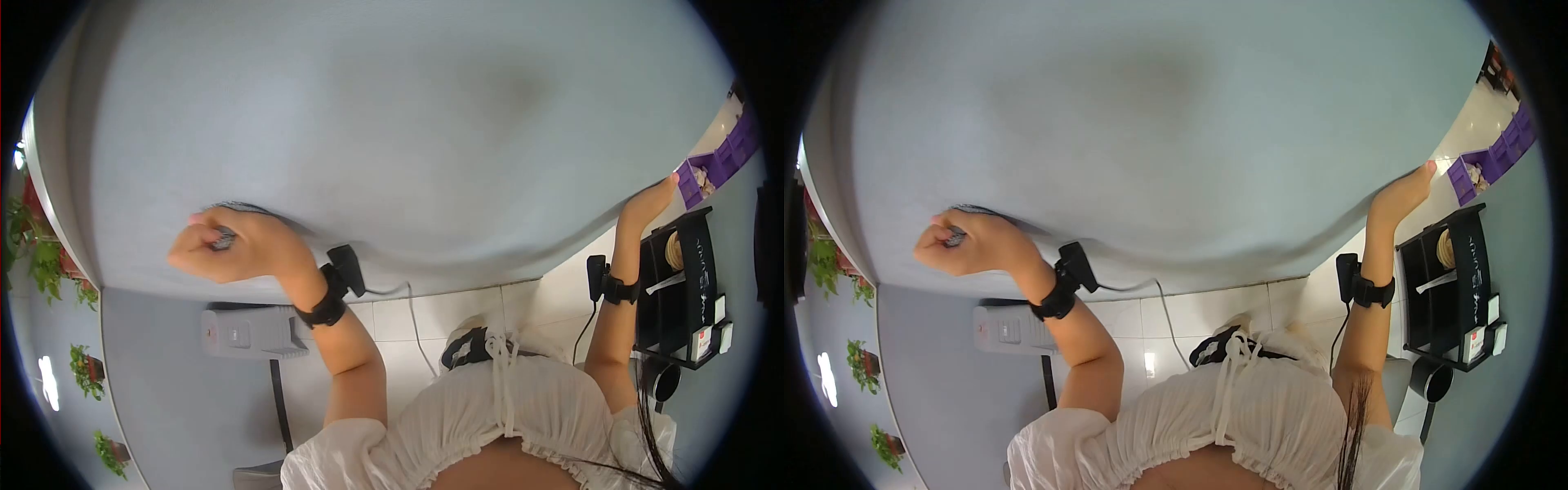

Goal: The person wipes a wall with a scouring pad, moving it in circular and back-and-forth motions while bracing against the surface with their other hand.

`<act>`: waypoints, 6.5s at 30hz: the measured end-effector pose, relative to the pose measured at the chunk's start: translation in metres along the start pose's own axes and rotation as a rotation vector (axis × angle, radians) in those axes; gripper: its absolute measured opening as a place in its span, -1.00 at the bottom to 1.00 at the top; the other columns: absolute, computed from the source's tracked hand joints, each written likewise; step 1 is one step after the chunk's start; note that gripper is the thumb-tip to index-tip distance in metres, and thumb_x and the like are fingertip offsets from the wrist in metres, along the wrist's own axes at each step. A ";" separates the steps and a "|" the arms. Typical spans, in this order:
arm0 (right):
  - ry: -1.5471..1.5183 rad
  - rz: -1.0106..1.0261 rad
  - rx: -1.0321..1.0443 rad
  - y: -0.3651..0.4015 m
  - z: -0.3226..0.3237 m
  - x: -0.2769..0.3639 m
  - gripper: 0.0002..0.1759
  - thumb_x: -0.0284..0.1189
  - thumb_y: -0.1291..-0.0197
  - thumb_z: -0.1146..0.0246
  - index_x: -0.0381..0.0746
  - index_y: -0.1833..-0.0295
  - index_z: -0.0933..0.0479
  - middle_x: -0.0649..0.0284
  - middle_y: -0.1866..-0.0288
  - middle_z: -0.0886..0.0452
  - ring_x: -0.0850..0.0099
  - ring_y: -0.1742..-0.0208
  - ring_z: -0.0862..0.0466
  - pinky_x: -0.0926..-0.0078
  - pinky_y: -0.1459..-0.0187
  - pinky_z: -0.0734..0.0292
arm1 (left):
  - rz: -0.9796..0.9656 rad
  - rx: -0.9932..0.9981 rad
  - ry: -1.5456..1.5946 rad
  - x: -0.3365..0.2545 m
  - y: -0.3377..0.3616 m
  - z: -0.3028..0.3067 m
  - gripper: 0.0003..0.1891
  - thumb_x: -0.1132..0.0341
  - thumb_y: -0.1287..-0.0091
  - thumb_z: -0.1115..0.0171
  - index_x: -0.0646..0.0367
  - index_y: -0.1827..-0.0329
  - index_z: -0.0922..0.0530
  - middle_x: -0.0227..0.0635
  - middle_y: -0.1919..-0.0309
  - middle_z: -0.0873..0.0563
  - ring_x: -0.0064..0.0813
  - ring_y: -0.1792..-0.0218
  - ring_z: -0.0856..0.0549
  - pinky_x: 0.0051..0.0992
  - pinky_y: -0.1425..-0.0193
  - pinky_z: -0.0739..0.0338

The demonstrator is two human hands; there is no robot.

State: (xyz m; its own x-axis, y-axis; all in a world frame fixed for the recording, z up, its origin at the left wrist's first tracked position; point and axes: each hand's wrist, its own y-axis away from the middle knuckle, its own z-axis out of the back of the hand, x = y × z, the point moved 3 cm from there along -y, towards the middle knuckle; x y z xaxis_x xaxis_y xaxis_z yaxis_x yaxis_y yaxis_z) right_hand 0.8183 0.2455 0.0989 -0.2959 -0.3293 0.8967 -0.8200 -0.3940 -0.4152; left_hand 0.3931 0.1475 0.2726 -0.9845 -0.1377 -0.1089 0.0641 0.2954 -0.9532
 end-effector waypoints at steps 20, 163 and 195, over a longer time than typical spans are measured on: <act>-0.060 -0.025 -0.013 0.006 -0.004 0.003 -0.36 -0.12 -0.49 0.28 -0.46 0.26 -0.49 0.17 0.31 -0.59 0.37 0.28 -0.51 0.37 0.17 -0.41 | -0.131 -0.033 -0.031 -0.001 -0.014 -0.006 -0.61 0.75 -0.10 -0.03 0.09 0.63 -0.09 -0.38 0.53 -0.17 -0.47 0.55 -0.17 -0.41 0.51 -0.05; -0.555 -0.062 0.820 0.026 -0.023 0.006 -0.35 0.12 -0.42 0.22 -0.01 -0.43 -0.28 0.20 -0.37 -0.42 0.22 -0.37 -0.40 0.42 -0.33 -0.24 | -0.717 0.235 0.624 -0.276 0.110 0.004 -0.75 0.51 -0.06 -0.34 -0.05 0.59 -0.45 -0.56 0.52 -0.47 -0.38 0.41 -0.41 -0.37 0.34 -0.20; -0.543 0.104 0.894 0.033 -0.028 0.007 -0.33 0.01 -0.40 0.12 -0.16 -0.47 -0.17 0.01 -0.38 -0.31 0.14 -0.39 -0.31 0.28 -0.39 -0.14 | -0.671 0.330 0.653 -0.249 0.114 0.006 -0.71 0.43 -0.13 -0.35 0.00 0.59 -0.38 -0.44 0.57 -0.41 -0.31 0.49 -0.37 -0.32 0.47 -0.17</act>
State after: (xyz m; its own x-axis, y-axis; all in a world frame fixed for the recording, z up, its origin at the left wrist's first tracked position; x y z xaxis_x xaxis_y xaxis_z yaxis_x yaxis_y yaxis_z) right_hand 0.7753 0.2538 0.0955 0.0968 -0.6513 0.7526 -0.0779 -0.7588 -0.6466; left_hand 0.6470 0.2100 0.1893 -0.7238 0.3971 0.5643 -0.5950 0.0549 -0.8018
